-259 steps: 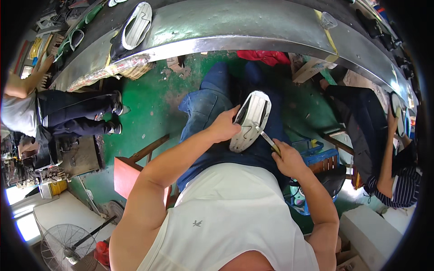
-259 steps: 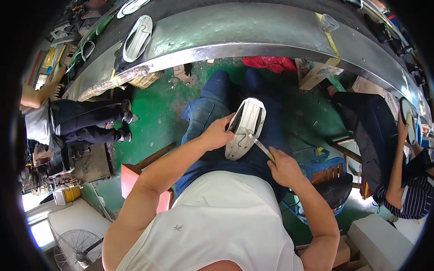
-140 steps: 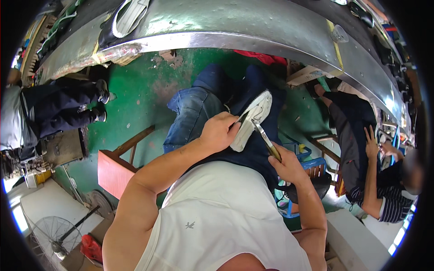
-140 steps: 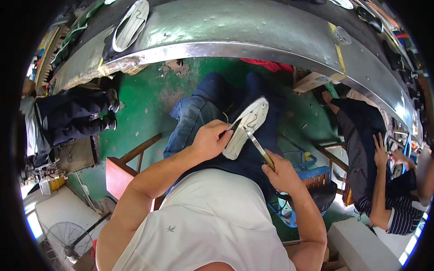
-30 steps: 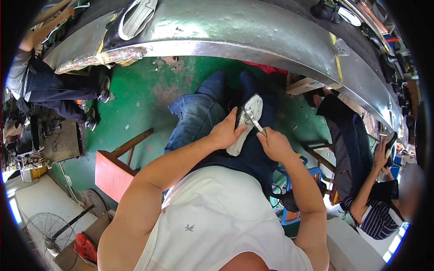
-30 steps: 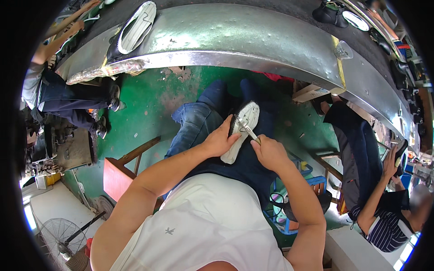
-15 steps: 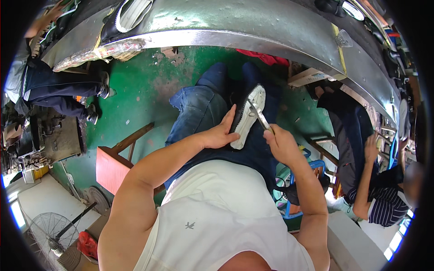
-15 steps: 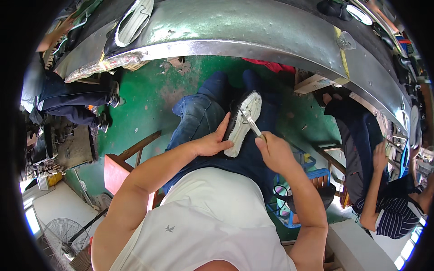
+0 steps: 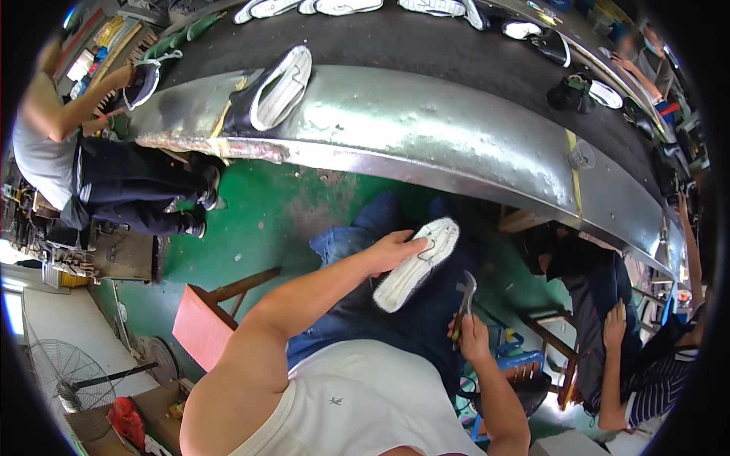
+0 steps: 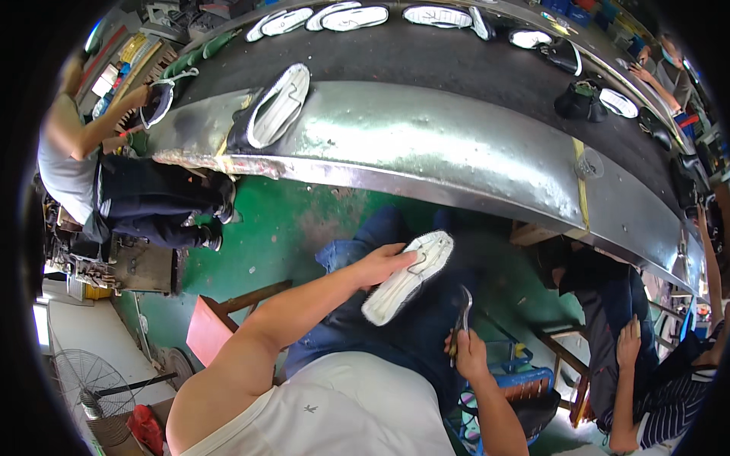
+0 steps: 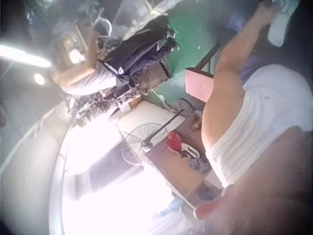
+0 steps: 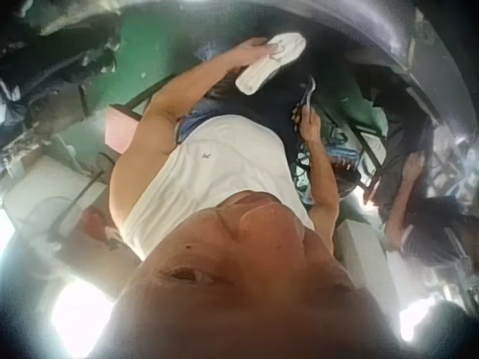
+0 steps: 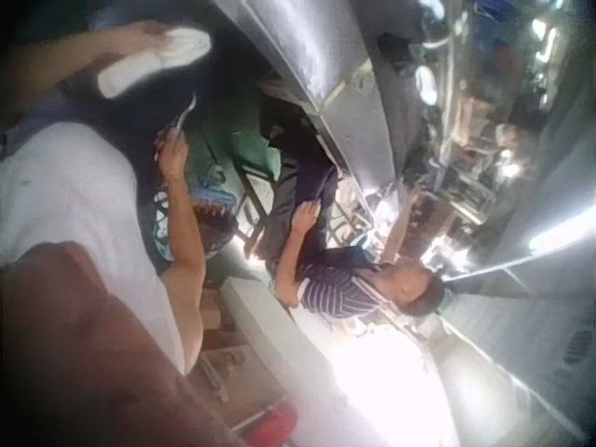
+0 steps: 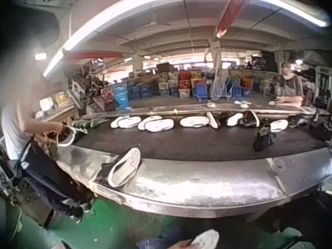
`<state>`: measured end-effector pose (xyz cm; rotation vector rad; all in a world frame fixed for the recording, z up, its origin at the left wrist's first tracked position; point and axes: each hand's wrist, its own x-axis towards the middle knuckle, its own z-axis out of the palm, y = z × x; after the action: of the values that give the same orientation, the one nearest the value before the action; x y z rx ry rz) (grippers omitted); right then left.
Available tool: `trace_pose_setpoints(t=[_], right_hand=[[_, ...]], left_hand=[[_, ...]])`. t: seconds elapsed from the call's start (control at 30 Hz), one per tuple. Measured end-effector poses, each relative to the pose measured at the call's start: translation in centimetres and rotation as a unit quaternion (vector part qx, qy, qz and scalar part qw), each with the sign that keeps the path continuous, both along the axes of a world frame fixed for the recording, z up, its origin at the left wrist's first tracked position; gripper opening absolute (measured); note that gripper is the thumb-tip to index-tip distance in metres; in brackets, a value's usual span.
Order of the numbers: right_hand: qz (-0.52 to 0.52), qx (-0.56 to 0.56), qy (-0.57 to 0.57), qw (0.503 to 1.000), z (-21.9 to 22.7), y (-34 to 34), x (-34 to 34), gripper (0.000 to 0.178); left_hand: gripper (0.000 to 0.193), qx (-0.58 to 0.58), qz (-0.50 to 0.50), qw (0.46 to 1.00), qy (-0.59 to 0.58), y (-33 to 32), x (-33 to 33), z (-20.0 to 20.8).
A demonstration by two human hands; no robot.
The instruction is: Manually pulling and adjusting shoe uppers on lasts using lasting pliers at a conveyor belt.
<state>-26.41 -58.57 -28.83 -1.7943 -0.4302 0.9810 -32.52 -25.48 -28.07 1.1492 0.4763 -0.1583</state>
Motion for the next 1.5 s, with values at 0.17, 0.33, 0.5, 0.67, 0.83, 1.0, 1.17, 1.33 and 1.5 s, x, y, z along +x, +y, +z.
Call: trace_pose_setpoints(t=[0.17,0.33,0.5,0.67,0.83,1.0,1.17,1.33,1.5], right_hand=[[0.005,0.015,0.052,0.999,-1.1,-0.3,1.5,0.056],[0.004,0.013,0.112,0.994,-0.5,1.1,3.2,0.061],[-0.005,0.022,0.176,0.984,-1.4,1.4,3.5,0.062],[-0.016,0.004,0.198,0.98,-0.1,1.8,3.8,0.055],[-0.01,-0.016,0.212,0.977,1.3,2.2,3.7,0.056],[0.01,-0.007,0.212,0.977,0.7,2.8,4.6,0.058],[0.007,0.011,0.181,0.983,-1.0,2.0,3.8,0.063],[-0.016,0.017,0.176,0.984,-1.7,1.6,3.4,0.063],[-0.01,-0.002,0.158,0.987,-1.3,2.2,2.7,0.062]], left_hand=[[0.067,0.086,0.006,0.995,-0.041,7.4,2.1,18.8],[0.08,0.542,-0.005,0.837,-0.075,18.3,14.5,28.1],[0.075,0.833,-0.086,0.546,0.027,25.6,26.2,29.3],[0.076,0.929,-0.089,0.354,0.053,31.0,28.4,18.6],[0.069,0.883,-0.114,0.45,0.071,31.3,27.0,14.8],[0.044,0.748,-0.042,0.663,-0.014,26.8,19.7,19.1],[0.052,0.797,0.214,0.535,-0.185,24.0,3.9,18.1],[0.108,0.746,0.404,0.529,0.033,26.2,-6.6,11.5],[0.125,0.611,0.452,0.628,0.166,27.6,-5.7,12.0]])
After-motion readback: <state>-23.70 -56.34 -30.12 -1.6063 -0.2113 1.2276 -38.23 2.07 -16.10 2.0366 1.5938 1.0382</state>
